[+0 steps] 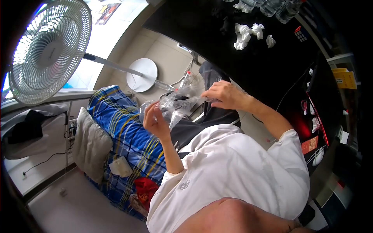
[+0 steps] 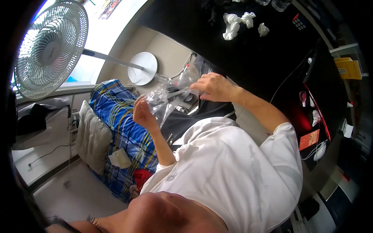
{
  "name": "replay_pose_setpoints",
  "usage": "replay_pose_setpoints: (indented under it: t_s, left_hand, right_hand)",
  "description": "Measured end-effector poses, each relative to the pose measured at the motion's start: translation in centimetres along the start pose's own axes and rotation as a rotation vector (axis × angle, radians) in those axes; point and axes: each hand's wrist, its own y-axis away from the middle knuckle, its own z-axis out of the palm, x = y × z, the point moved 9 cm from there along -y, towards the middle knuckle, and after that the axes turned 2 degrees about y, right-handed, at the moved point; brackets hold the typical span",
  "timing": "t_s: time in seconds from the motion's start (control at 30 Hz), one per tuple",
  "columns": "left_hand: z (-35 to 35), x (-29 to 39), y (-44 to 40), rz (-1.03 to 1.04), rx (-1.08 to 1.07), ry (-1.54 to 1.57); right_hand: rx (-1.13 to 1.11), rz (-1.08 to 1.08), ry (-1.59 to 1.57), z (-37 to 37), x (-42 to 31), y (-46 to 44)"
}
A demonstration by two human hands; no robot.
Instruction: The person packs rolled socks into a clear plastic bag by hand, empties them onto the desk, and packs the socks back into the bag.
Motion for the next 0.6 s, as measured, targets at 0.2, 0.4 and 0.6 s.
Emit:
replay_pose_setpoints:
  t_s: [0.2, 0.4, 0.6]
  left_hand:
    - [-3.5, -0.8, -0.8, -0.023, 0.056, 0.036]
    - [-4.4, -0.9, -1.3, -0.027, 0.02, 0.066]
    - [-5.3, 0.7, -1.6, 0.001, 0.088, -0.034]
  right_hand:
    - [0.41, -0.069, -0.058, -5.6, -1.1, -0.3]
    - [0.42, -0.182, 0.011, -6.8, -2.2, -0.2]
    - [0.441, -0.083, 0.02, -9.1, -0.6, -0.6]
